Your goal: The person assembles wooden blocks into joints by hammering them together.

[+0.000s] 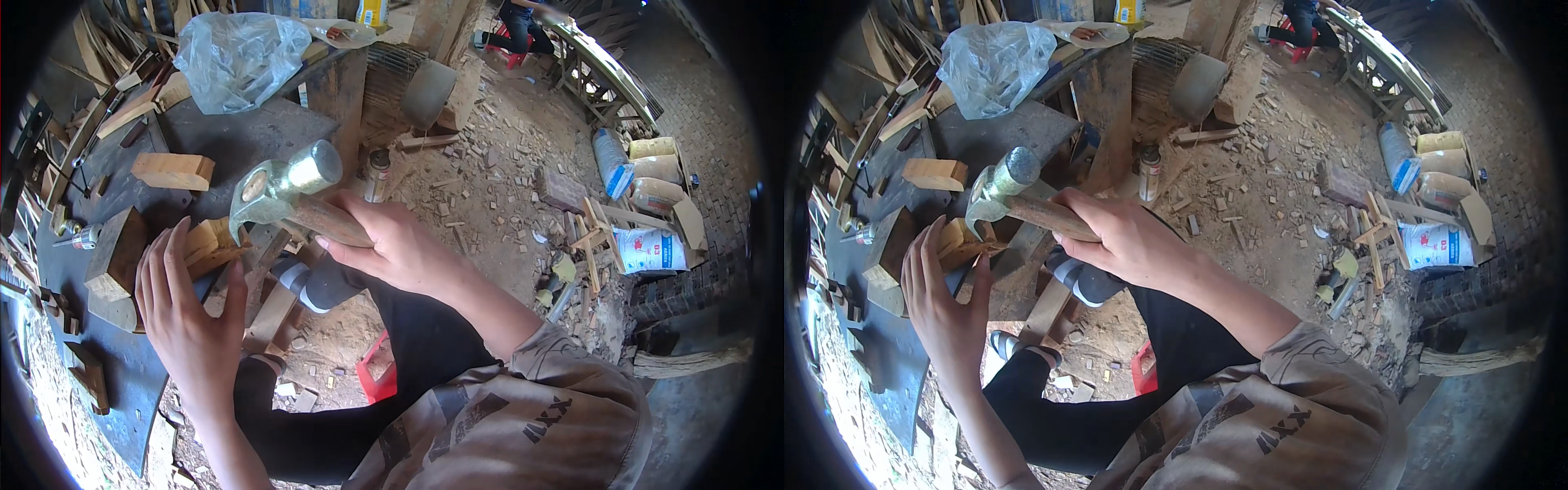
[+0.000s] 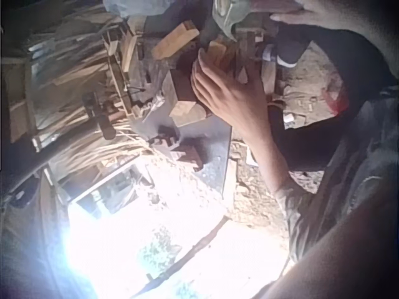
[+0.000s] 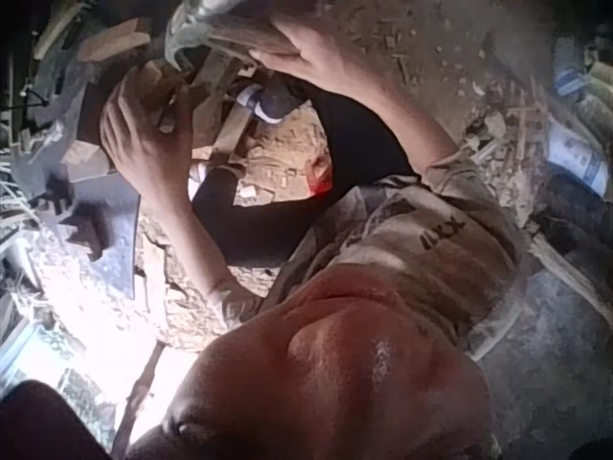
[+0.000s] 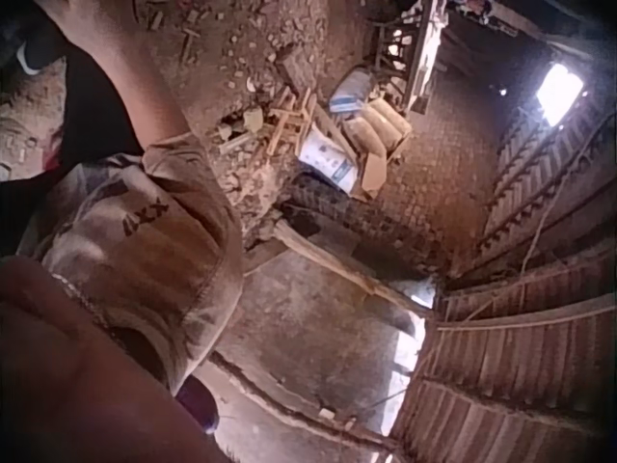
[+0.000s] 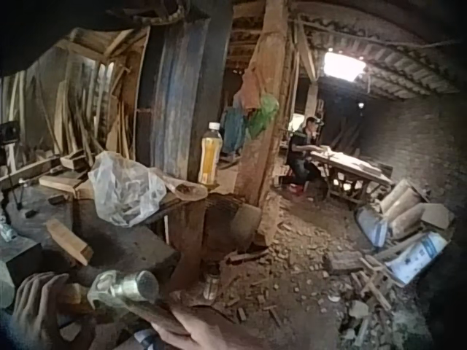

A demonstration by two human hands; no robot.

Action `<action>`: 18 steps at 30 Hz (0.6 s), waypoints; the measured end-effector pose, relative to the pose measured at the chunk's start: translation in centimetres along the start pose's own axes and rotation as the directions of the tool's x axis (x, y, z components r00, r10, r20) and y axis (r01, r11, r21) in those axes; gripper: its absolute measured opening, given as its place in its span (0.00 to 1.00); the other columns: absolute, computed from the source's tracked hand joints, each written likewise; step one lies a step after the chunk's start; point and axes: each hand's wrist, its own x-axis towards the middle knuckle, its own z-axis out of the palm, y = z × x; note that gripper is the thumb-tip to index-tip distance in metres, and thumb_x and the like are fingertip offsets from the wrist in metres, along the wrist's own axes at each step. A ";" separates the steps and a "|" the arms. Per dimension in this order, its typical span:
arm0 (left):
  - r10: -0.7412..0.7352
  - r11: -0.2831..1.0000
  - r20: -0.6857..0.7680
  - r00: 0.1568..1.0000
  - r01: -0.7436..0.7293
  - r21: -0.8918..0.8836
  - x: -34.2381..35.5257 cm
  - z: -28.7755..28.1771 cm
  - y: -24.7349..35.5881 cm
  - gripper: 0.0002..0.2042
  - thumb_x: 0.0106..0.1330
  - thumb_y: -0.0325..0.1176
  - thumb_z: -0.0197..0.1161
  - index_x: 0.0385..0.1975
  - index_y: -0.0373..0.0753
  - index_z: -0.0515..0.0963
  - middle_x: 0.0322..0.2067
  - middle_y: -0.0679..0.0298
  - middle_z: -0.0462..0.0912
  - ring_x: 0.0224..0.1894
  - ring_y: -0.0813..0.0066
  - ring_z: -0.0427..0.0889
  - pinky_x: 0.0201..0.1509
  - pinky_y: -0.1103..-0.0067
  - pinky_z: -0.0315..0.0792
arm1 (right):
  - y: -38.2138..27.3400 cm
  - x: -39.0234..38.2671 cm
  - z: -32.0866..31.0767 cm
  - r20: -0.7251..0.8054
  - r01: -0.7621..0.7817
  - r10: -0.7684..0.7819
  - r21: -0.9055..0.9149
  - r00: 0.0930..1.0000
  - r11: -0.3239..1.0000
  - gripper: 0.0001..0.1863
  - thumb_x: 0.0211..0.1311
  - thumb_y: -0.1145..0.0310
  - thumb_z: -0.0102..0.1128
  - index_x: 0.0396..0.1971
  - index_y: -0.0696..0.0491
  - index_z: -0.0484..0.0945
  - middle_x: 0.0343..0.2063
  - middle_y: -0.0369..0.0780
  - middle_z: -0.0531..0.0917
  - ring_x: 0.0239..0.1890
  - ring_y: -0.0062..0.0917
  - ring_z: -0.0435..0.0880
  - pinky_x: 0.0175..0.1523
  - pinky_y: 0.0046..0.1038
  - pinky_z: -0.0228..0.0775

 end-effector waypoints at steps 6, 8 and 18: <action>-0.001 0.998 0.070 0.998 0.005 -0.070 0.5 -1.0 0.0 0.27 0.67 0.40 0.67 0.65 0.37 0.73 0.58 0.50 0.79 0.62 0.47 0.76 0.66 0.57 0.70 | 1.6 1.5 -1.2 0.081 0.079 -0.076 -0.032 0.994 0.996 0.21 0.68 0.65 0.66 0.56 0.58 0.74 0.38 0.51 0.86 0.40 0.46 0.88 0.44 0.41 0.78; -0.002 0.994 0.095 0.996 0.012 -0.109 0.7 -1.3 -0.1 0.26 0.67 0.38 0.67 0.64 0.37 0.74 0.58 0.50 0.79 0.62 0.47 0.77 0.65 0.57 0.71 | 2.2 1.6 -1.1 0.074 0.127 -0.125 -0.029 0.989 0.991 0.20 0.68 0.66 0.65 0.56 0.56 0.74 0.35 0.50 0.87 0.37 0.46 0.89 0.42 0.41 0.79; -0.059 0.985 0.245 0.968 0.096 -0.142 2.2 -3.4 -0.2 0.23 0.65 0.32 0.70 0.61 0.37 0.77 0.55 0.52 0.82 0.58 0.50 0.80 0.61 0.60 0.75 | 3.3 1.7 -0.5 0.028 0.191 -0.192 0.041 0.981 0.981 0.20 0.64 0.69 0.66 0.56 0.53 0.76 0.33 0.47 0.87 0.33 0.42 0.89 0.39 0.39 0.79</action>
